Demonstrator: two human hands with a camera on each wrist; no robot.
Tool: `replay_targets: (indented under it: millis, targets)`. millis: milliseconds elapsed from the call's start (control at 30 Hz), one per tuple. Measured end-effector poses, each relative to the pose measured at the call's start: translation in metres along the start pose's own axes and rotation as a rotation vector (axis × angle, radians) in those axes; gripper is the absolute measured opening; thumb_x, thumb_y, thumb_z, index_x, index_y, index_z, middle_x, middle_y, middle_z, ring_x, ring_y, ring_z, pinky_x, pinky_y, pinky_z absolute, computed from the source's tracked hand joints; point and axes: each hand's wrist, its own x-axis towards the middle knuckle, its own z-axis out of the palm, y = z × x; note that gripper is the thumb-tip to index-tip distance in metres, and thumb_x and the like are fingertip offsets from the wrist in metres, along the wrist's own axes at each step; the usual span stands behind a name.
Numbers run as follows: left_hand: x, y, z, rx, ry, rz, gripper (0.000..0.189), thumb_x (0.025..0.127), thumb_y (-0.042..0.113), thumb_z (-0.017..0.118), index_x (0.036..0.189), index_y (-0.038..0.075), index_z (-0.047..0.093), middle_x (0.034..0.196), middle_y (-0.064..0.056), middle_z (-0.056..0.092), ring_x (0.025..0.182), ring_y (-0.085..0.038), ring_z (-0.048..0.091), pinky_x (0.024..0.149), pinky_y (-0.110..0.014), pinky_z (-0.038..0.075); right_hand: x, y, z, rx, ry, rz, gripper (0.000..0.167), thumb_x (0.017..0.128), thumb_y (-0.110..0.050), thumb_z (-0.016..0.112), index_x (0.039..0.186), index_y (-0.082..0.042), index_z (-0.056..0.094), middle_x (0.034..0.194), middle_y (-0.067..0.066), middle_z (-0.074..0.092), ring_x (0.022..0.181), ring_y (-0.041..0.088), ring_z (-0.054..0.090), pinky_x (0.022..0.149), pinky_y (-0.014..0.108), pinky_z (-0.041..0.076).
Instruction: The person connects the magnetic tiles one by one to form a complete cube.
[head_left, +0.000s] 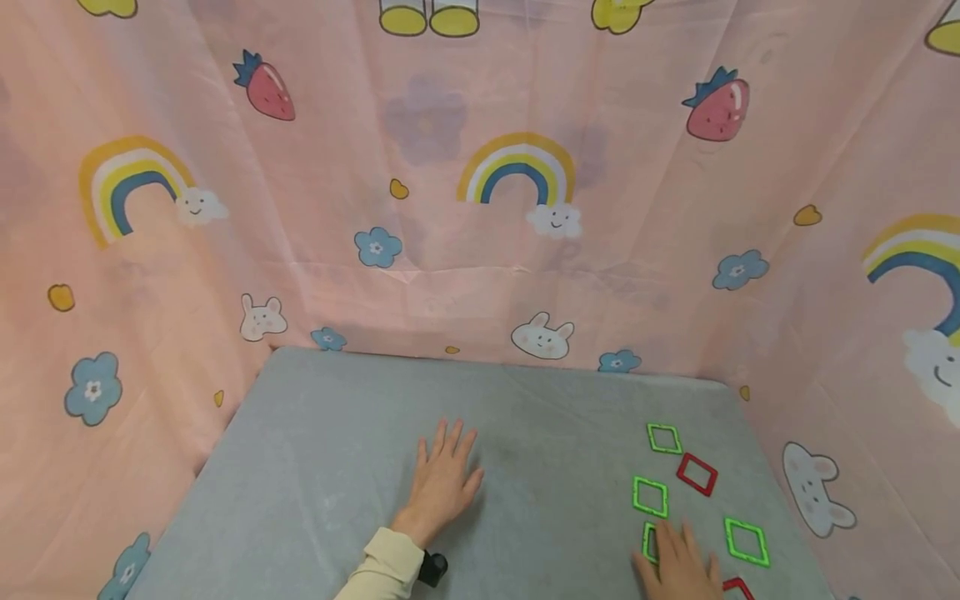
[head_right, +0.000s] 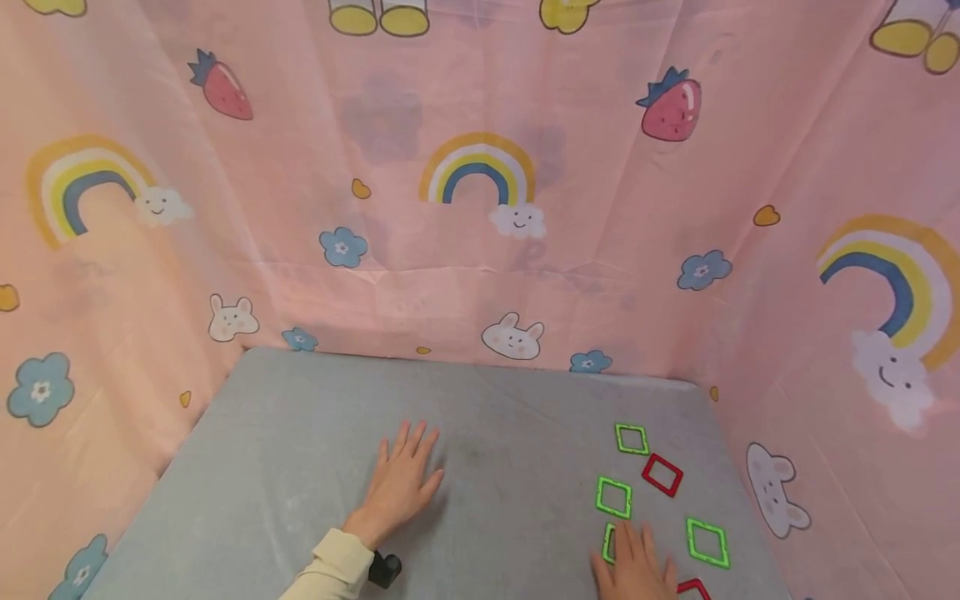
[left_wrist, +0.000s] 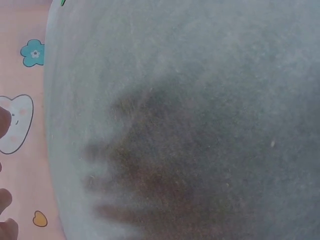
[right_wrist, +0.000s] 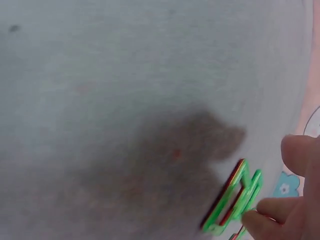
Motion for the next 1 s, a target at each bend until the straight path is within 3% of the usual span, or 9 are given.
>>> replay_targets:
  millis: [167, 400, 633, 800, 1000]
  targets:
    - [-0.001, -0.001, 0.002, -0.012, 0.004, -0.002, 0.057, 0.096, 0.031, 0.062, 0.146, 0.009, 0.045, 0.153, -0.018, 0.036, 0.144, -0.041, 0.023, 0.107, -0.068, 0.02, 0.001, 0.015, 0.007, -0.005, -0.049, 0.011, 0.11, 0.08, -0.085, 0.039, 0.138, 0.008, 0.045, 0.14, 0.031, 0.044, 0.135, 0.054, 0.024, 0.099, 0.077, 0.013]
    - [-0.001, -0.002, 0.005, -0.015, -0.001, -0.006, 0.058, 0.095, 0.031, 0.062, 0.146, 0.009, 0.045, 0.153, -0.017, 0.037, 0.144, -0.04, 0.024, 0.108, -0.067, 0.02, 0.005, 0.024, 0.006, -0.036, -0.054, -0.031, 0.089, 0.084, -0.063, 0.061, 0.136, 0.008, 0.045, 0.138, 0.031, 0.045, 0.131, 0.055, 0.029, 0.095, 0.079, 0.017]
    - [-0.006, 0.0, 0.009, -0.034, 0.011, 0.011, 0.056, 0.095, 0.03, 0.063, 0.144, 0.007, 0.047, 0.149, -0.019, 0.041, 0.142, -0.042, 0.027, 0.107, -0.067, 0.022, 0.012, 0.028, -0.004, -0.092, -0.11, 0.0, 0.099, 0.078, -0.063, 0.068, 0.14, 0.008, 0.041, 0.141, 0.029, 0.041, 0.133, 0.055, 0.024, 0.097, 0.077, 0.018]
    - [-0.012, -0.002, 0.013, -0.095, -0.035, -0.018, 0.053, 0.095, 0.028, 0.062, 0.142, 0.006, 0.049, 0.144, -0.018, 0.048, 0.138, -0.043, 0.034, 0.104, -0.07, 0.023, 0.016, 0.03, -0.01, -0.075, -0.154, -0.016, 0.101, 0.075, -0.065, 0.07, 0.14, 0.007, 0.042, 0.141, 0.03, 0.041, 0.134, 0.056, 0.022, 0.098, 0.078, 0.016]
    - [-0.017, -0.003, 0.017, -0.135, -0.099, -0.08, 0.05, 0.095, 0.028, 0.062, 0.14, 0.007, 0.052, 0.136, -0.014, 0.056, 0.129, -0.039, 0.046, 0.1, -0.07, 0.028, 0.017, 0.029, -0.01, -0.101, -0.163, -0.033, 0.091, 0.079, -0.06, 0.069, 0.137, 0.006, 0.046, 0.137, 0.029, 0.047, 0.132, 0.053, 0.03, 0.097, 0.076, 0.02]
